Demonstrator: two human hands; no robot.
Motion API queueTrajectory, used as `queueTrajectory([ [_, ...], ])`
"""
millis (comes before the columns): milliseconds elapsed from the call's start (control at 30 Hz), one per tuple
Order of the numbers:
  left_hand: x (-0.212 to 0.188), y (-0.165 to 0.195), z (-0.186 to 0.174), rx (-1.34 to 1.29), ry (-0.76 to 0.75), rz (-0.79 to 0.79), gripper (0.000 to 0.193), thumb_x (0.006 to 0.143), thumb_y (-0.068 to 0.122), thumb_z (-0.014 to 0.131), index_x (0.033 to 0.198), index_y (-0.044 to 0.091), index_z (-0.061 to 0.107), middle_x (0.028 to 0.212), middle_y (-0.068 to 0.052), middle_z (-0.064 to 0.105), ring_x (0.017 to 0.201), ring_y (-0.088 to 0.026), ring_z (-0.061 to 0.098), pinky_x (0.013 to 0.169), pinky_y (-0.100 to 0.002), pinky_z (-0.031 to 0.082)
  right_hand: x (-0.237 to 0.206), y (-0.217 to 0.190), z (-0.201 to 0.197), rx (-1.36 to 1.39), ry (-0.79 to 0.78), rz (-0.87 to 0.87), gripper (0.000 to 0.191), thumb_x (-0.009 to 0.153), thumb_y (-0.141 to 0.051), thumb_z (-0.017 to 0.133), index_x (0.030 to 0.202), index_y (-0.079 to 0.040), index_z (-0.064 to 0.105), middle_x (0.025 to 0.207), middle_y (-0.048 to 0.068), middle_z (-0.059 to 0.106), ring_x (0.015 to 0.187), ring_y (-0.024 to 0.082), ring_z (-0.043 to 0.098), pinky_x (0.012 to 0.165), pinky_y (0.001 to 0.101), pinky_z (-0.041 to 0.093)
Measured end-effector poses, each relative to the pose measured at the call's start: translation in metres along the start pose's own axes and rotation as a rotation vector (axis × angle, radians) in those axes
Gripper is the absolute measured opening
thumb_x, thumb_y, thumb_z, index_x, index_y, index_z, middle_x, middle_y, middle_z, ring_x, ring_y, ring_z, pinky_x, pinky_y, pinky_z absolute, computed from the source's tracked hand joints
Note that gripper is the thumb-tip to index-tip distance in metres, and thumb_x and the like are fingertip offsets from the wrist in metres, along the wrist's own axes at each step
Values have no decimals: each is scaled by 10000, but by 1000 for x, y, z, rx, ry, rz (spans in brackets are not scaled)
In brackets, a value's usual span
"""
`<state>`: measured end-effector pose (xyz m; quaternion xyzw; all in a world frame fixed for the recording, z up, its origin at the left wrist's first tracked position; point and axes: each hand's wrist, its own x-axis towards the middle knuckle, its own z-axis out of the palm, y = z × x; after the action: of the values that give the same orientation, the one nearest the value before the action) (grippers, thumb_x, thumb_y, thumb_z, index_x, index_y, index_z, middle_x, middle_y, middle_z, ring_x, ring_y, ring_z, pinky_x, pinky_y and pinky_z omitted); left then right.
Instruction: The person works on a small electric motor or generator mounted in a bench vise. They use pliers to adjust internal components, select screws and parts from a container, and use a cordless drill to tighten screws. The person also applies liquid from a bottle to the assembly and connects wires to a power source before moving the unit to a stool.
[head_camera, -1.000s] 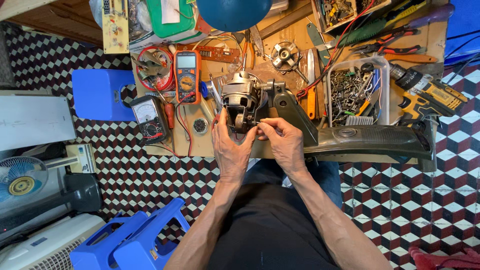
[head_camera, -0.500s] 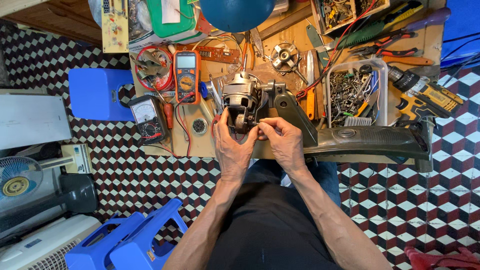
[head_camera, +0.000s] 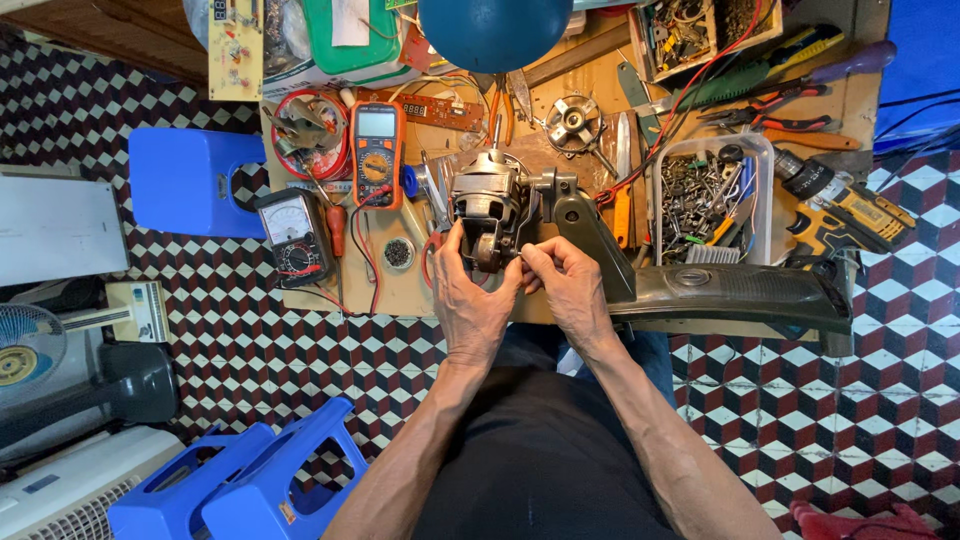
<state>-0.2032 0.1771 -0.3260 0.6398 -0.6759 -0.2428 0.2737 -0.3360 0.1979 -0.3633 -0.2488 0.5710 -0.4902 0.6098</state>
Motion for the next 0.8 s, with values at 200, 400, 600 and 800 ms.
queueTrajectory([
  [200, 3, -1, -1, 29, 16, -10, 822, 816, 283, 853, 1445, -33, 427, 1289, -215, 558, 1223, -337, 582, 1029, -451, 492, 4, 1, 5, -230, 31, -58, 311, 1052, -302, 557, 931, -37, 666, 754, 23, 657, 705, 82, 603, 655, 254, 510],
  [400, 6, -6, -5, -19, -25, 1, 837, 832, 295, 845, 1459, -44, 405, 1276, -221, 552, 1215, -346, 575, 1040, -445, 488, 10, -2, 8, -284, 4, -92, 376, 1066, -345, 510, 853, -43, 575, 712, 19, 591, 672, 94, 570, 628, 276, 498],
  [600, 8, -7, -7, -44, -37, 20, 834, 847, 296, 833, 1469, -44, 395, 1274, -213, 546, 1212, -327, 576, 1049, -447, 489, 13, 2, 11, -246, 8, -19, 423, 1069, -350, 499, 775, -47, 524, 690, 15, 549, 607, 101, 483, 556, 291, 443],
  [800, 11, -9, -12, -60, -69, -7, 833, 848, 296, 830, 1469, -40, 389, 1216, -190, 537, 1175, -306, 576, 1024, -435, 505, 19, 10, 17, -219, 11, -56, 469, 1079, -380, 479, 733, -64, 496, 652, 3, 491, 604, 84, 458, 556, 286, 421],
])
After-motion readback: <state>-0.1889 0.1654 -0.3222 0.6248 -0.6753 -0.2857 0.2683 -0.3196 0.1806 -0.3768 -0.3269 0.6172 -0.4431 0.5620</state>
